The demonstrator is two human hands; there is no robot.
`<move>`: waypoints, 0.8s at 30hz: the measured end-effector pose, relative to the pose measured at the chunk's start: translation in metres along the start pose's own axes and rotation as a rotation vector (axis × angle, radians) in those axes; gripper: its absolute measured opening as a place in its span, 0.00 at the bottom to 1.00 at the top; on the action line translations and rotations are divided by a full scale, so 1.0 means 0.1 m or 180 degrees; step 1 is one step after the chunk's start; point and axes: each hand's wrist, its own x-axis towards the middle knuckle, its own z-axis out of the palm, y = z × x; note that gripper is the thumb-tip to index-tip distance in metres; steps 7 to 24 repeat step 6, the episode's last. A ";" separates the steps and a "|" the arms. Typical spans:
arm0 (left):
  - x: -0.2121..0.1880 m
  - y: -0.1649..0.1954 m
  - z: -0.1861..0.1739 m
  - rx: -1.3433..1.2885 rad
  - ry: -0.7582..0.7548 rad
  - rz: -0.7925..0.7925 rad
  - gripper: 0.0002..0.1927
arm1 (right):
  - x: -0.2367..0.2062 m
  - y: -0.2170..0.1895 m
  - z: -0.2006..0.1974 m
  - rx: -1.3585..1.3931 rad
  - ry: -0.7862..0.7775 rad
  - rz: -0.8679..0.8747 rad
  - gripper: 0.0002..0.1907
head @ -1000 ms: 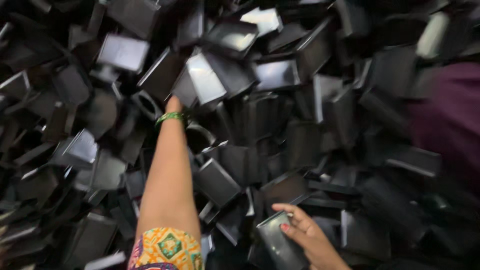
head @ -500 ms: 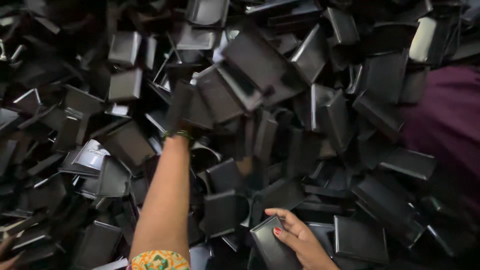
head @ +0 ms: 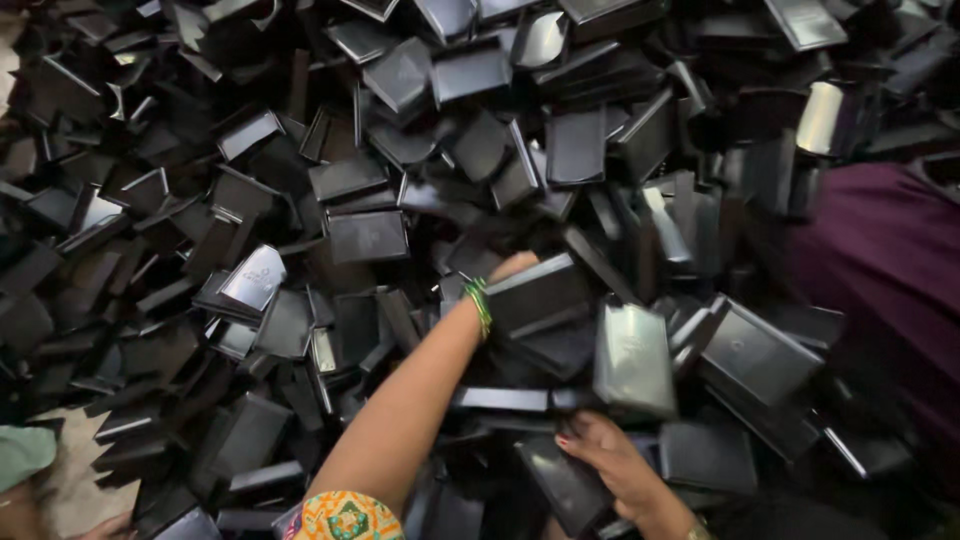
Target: The person sits on the floor and repeatedly picks up small black plastic trays from a large pile, opens them to inspect the interior, and places them back into the pile. The task involves continuous handling of identical trays without a visible final destination.
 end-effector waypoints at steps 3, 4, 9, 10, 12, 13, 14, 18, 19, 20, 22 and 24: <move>-0.35 0.11 0.39 0.0510 -0.0021 0.0125 0.34 | -0.09 0.25 -0.26 -0.0988 -0.0924 -0.0341 0.22; -0.41 0.10 0.40 0.0778 -0.0303 0.0094 0.27 | -0.09 0.35 -0.33 -0.1034 -0.0714 -0.0223 0.22; -0.53 0.03 0.29 0.1214 -0.0829 0.0260 0.24 | -0.02 0.52 -0.42 -0.1120 -0.0303 0.0008 0.21; -0.53 0.03 0.29 0.1214 -0.0829 0.0260 0.24 | -0.02 0.52 -0.42 -0.1120 -0.0303 0.0008 0.21; -0.53 0.03 0.29 0.1214 -0.0829 0.0260 0.24 | -0.02 0.52 -0.42 -0.1120 -0.0303 0.0008 0.21; -0.53 0.03 0.29 0.1214 -0.0829 0.0260 0.24 | -0.02 0.52 -0.42 -0.1120 -0.0303 0.0008 0.21; -0.53 0.03 0.29 0.1214 -0.0829 0.0260 0.24 | -0.02 0.52 -0.42 -0.1120 -0.0303 0.0008 0.21; -0.53 0.03 0.29 0.1214 -0.0829 0.0260 0.24 | -0.02 0.52 -0.42 -0.1120 -0.0303 0.0008 0.21; -0.53 0.03 0.29 0.1214 -0.0829 0.0260 0.24 | -0.02 0.52 -0.42 -0.1120 -0.0303 0.0008 0.21; -0.53 0.03 0.29 0.1214 -0.0829 0.0260 0.24 | -0.02 0.52 -0.42 -0.1120 -0.0303 0.0008 0.21; -0.53 0.03 0.29 0.1214 -0.0829 0.0260 0.24 | -0.02 0.52 -0.42 -0.1120 -0.0303 0.0008 0.21; -0.53 0.03 0.29 0.1214 -0.0829 0.0260 0.24 | -0.02 0.52 -0.42 -0.1120 -0.0303 0.0008 0.21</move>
